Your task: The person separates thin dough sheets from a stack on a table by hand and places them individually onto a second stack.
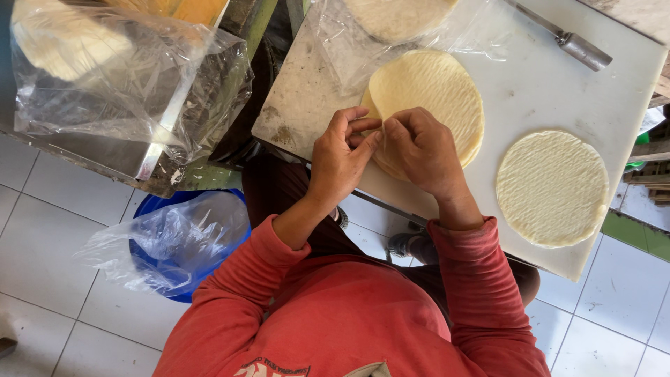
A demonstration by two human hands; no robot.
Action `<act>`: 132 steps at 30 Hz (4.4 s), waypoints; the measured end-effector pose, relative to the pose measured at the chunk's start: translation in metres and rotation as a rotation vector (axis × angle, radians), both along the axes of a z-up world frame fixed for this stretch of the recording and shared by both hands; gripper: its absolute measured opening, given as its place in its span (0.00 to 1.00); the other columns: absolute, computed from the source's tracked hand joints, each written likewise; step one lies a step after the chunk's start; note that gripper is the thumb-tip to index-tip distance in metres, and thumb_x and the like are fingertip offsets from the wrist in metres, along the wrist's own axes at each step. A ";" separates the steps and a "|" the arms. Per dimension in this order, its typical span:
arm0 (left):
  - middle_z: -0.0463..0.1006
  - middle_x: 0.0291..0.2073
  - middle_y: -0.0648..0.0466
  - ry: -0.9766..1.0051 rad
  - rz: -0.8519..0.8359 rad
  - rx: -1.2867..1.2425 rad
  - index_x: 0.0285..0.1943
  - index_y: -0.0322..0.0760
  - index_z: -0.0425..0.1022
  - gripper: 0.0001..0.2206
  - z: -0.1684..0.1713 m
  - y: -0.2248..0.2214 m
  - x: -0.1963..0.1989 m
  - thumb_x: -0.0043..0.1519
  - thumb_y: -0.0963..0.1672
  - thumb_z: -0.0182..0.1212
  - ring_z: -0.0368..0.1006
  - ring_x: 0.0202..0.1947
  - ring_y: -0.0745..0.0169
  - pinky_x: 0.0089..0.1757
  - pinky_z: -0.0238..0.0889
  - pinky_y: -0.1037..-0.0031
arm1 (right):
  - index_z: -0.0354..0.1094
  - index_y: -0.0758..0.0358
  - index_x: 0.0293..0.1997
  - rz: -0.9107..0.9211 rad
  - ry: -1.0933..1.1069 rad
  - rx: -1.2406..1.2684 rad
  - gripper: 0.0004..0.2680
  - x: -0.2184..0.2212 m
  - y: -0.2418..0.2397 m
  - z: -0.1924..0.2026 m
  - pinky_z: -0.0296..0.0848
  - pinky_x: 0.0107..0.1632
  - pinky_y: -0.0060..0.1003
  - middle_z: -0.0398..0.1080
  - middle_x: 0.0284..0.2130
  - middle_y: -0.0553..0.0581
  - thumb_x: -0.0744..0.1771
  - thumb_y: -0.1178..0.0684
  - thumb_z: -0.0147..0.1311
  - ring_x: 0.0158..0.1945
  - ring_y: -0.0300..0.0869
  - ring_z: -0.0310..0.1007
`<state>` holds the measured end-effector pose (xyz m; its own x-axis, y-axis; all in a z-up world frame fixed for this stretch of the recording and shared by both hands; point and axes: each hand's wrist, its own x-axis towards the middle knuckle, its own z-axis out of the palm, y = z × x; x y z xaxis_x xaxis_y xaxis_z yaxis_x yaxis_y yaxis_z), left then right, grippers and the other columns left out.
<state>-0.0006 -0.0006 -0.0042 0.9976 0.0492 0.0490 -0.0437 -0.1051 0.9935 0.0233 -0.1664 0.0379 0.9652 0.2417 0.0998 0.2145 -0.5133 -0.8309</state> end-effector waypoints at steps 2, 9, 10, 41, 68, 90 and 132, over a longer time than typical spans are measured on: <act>0.84 0.49 0.47 -0.004 0.007 0.017 0.62 0.28 0.67 0.19 0.000 -0.001 0.000 0.65 0.43 0.65 0.83 0.39 0.64 0.37 0.78 0.76 | 0.73 0.69 0.42 0.003 0.005 -0.036 0.08 0.001 0.000 0.001 0.74 0.39 0.34 0.75 0.37 0.59 0.70 0.52 0.56 0.37 0.41 0.77; 0.83 0.50 0.45 -0.037 -0.010 0.029 0.62 0.28 0.66 0.20 -0.002 0.001 0.001 0.65 0.43 0.65 0.84 0.41 0.63 0.38 0.79 0.76 | 0.73 0.68 0.42 -0.006 0.111 0.057 0.08 0.000 0.000 0.002 0.73 0.37 0.30 0.74 0.36 0.56 0.70 0.53 0.56 0.36 0.36 0.73; 0.83 0.50 0.45 -0.032 -0.011 0.027 0.62 0.28 0.66 0.20 -0.002 0.001 0.001 0.65 0.43 0.65 0.84 0.40 0.63 0.38 0.79 0.76 | 0.73 0.68 0.42 -0.006 0.111 0.056 0.08 0.001 0.000 0.002 0.73 0.38 0.30 0.74 0.36 0.56 0.70 0.53 0.56 0.36 0.36 0.73; 0.84 0.50 0.47 -0.040 0.009 0.001 0.61 0.30 0.70 0.16 0.001 0.000 -0.002 0.66 0.42 0.64 0.83 0.42 0.64 0.42 0.79 0.76 | 0.74 0.69 0.44 -0.022 0.110 0.048 0.07 -0.003 0.001 0.015 0.73 0.35 0.28 0.77 0.31 0.56 0.70 0.54 0.57 0.33 0.35 0.74; 0.85 0.48 0.47 -0.028 0.009 -0.060 0.59 0.29 0.70 0.16 0.002 0.000 -0.005 0.66 0.43 0.65 0.84 0.43 0.65 0.41 0.78 0.77 | 0.70 0.69 0.43 0.091 -0.054 -0.062 0.03 0.001 0.003 0.004 0.74 0.48 0.39 0.72 0.47 0.60 0.71 0.59 0.54 0.45 0.48 0.76; 0.84 0.39 0.48 0.031 0.077 -0.165 0.59 0.26 0.70 0.16 0.001 -0.003 0.003 0.63 0.39 0.65 0.80 0.37 0.68 0.38 0.76 0.78 | 0.66 0.68 0.44 0.116 -0.220 -0.091 0.02 -0.006 0.007 -0.002 0.73 0.49 0.44 0.70 0.47 0.63 0.71 0.61 0.53 0.47 0.54 0.74; 0.79 0.39 0.53 0.087 -0.005 -0.203 0.59 0.26 0.69 0.18 0.006 0.001 0.010 0.62 0.39 0.65 0.77 0.36 0.71 0.37 0.75 0.80 | 0.63 0.70 0.42 0.103 -0.463 -0.096 0.05 -0.005 0.008 -0.019 0.76 0.44 0.46 0.69 0.43 0.66 0.67 0.64 0.57 0.44 0.56 0.72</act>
<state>0.0097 0.0002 0.0018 0.9978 0.0446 -0.0481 0.0436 0.0972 0.9943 0.0181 -0.1588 0.0189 0.7950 0.3629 0.4860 0.6046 -0.5393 -0.5862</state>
